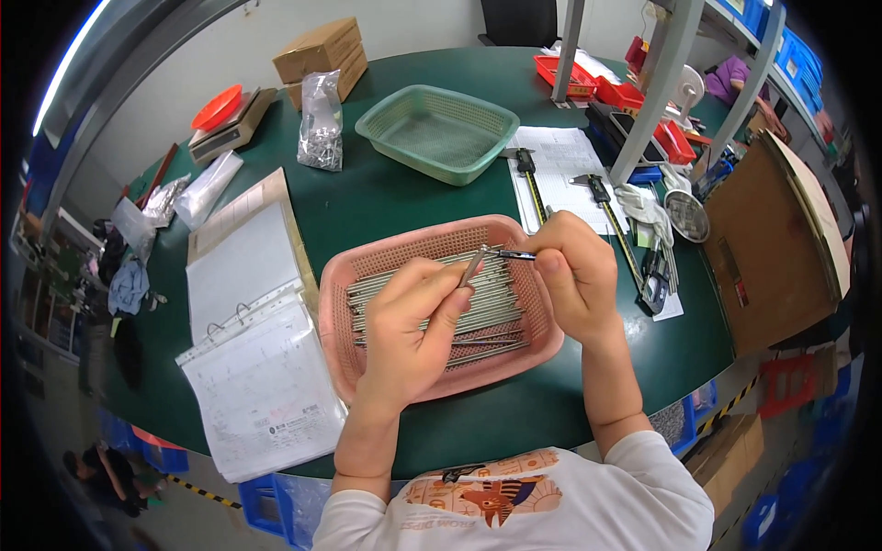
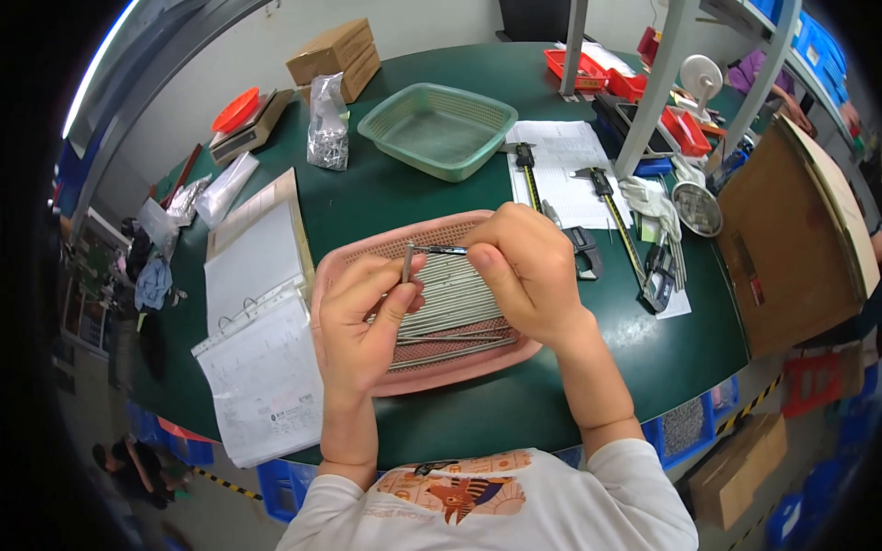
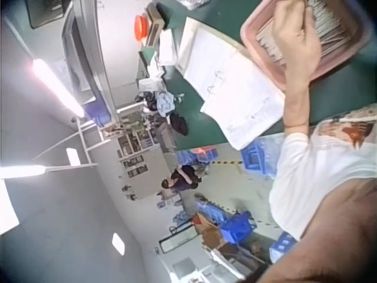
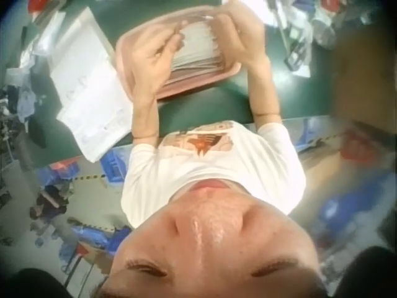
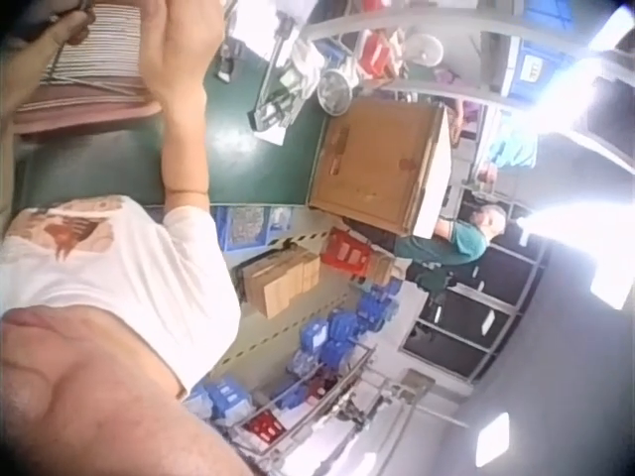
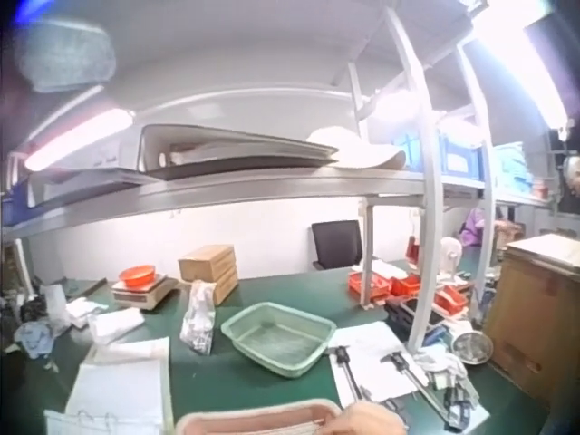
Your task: The recorder is inspecting thin metal rods and fitting small black components onto their ends at a factory workstation.
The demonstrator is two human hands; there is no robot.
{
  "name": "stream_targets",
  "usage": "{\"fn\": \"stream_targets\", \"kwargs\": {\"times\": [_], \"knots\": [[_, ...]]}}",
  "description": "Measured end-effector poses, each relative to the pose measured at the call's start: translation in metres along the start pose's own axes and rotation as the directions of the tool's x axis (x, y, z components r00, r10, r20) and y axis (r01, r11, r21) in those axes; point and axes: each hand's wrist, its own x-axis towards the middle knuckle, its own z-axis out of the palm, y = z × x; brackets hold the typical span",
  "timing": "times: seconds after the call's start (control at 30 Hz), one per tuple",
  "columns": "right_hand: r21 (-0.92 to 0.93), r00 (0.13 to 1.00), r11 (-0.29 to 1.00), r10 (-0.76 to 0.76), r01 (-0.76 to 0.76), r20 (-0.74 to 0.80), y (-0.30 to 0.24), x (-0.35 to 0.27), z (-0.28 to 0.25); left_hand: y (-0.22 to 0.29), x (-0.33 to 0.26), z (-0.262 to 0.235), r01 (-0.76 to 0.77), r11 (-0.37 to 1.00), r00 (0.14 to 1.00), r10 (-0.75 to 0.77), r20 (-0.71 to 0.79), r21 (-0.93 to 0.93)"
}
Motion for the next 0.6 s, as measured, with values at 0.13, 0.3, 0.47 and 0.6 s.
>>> {"fn": "stream_targets", "kwargs": {"times": [0.13, 0.3, 0.47, 0.6], "knots": [[0.074, 0.976, 0.989, 0.137, -0.126, -0.167, -0.006, 0.001, 0.004, 0.000, 0.000, -0.003, -0.023, 0.999, 0.999, 0.022, 0.032, 0.033], [0.006, 0.998, 1.000, -0.007, 0.007, -0.059, 0.005, -0.002, 0.001, -0.002, 0.000, -0.002, -0.032, 0.999, 0.999, 0.031, 0.037, 0.028], [0.049, 0.983, 0.998, 0.054, -0.046, -0.174, 0.002, -0.001, 0.004, -0.002, 0.001, -0.003, -0.028, 0.999, 0.999, 0.026, 0.043, 0.036], [0.030, 0.994, 0.999, 0.039, -0.036, -0.102, 0.000, 0.001, 0.003, -0.002, 0.000, -0.003, -0.047, 0.998, 0.997, 0.043, 0.067, 0.052]]}}
